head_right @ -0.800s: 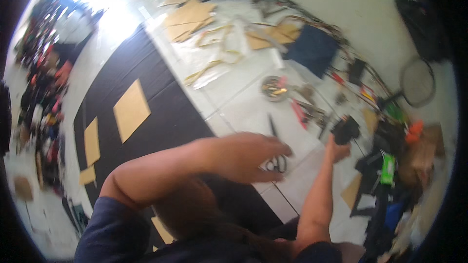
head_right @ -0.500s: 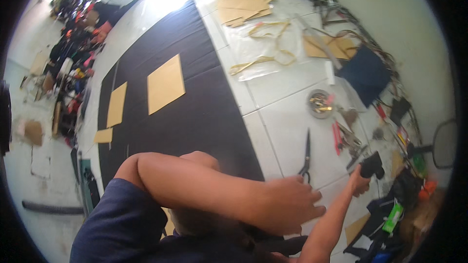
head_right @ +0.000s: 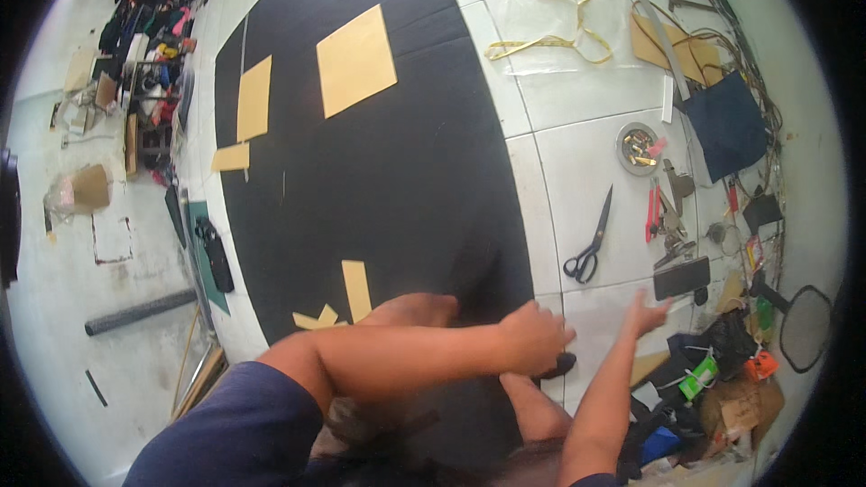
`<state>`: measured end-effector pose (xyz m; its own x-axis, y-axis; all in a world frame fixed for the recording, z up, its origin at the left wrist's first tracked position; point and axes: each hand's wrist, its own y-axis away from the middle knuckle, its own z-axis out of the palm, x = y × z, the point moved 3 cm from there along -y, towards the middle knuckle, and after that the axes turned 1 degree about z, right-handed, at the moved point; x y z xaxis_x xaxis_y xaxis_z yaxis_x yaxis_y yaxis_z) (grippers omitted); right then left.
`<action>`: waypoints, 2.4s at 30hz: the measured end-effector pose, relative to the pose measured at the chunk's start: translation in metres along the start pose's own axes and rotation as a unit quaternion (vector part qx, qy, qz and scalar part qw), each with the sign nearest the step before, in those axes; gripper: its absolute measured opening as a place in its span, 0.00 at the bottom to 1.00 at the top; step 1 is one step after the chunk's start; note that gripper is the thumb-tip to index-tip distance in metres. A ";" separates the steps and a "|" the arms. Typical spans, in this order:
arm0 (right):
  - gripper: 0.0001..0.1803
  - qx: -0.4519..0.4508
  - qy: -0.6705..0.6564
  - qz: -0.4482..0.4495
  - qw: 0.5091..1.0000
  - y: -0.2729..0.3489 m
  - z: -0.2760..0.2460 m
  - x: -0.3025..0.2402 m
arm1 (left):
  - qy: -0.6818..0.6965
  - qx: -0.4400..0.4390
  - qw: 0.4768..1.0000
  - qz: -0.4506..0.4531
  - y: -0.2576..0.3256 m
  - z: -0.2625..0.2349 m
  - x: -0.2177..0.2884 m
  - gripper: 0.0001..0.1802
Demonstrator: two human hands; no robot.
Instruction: The person sits on the floor and uses a pencil to mark lines on a square piece of cardboard placed on a black mat. The person repeatedly repositions the cardboard and draws lines on it.
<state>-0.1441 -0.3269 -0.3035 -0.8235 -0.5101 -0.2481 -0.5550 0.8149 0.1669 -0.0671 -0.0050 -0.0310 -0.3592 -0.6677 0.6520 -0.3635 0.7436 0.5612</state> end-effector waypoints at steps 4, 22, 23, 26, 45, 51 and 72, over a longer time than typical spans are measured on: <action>0.42 -0.396 -0.067 -0.145 0.905 0.149 -0.040 -0.071 | 0.128 0.186 0.966 -0.122 0.056 0.039 -0.024 0.19; 0.31 -0.490 0.199 -0.149 0.836 0.236 -0.410 -0.056 | 0.433 0.270 0.607 -0.609 0.553 0.168 0.054 0.23; 0.32 -0.487 0.187 -0.125 0.844 0.245 -0.418 -0.053 | 0.436 0.239 0.624 -0.603 0.563 0.173 0.051 0.23; 0.32 -0.477 0.143 -0.025 0.867 0.278 -0.441 -0.056 | 0.468 0.218 0.644 -0.564 0.574 0.175 0.014 0.23; 0.28 -0.544 0.079 -0.589 0.592 0.558 -0.401 -0.519 | 0.375 0.261 0.829 -0.322 0.666 -0.043 -0.128 0.30; 0.15 -0.613 0.135 -0.522 0.578 0.569 -0.376 -0.606 | 0.381 0.183 0.836 -0.349 0.654 -0.109 -0.163 0.23; 0.19 -0.891 0.065 -0.317 0.319 0.648 -0.182 -0.771 | 0.621 0.003 0.765 -0.168 0.584 -0.099 -0.368 0.24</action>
<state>0.1099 0.5449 0.1695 -0.4134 -0.5194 -0.7479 0.2947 -0.8535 0.4298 -0.0621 0.6784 0.1072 0.8489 -0.2695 0.4547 -0.2608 0.5348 0.8037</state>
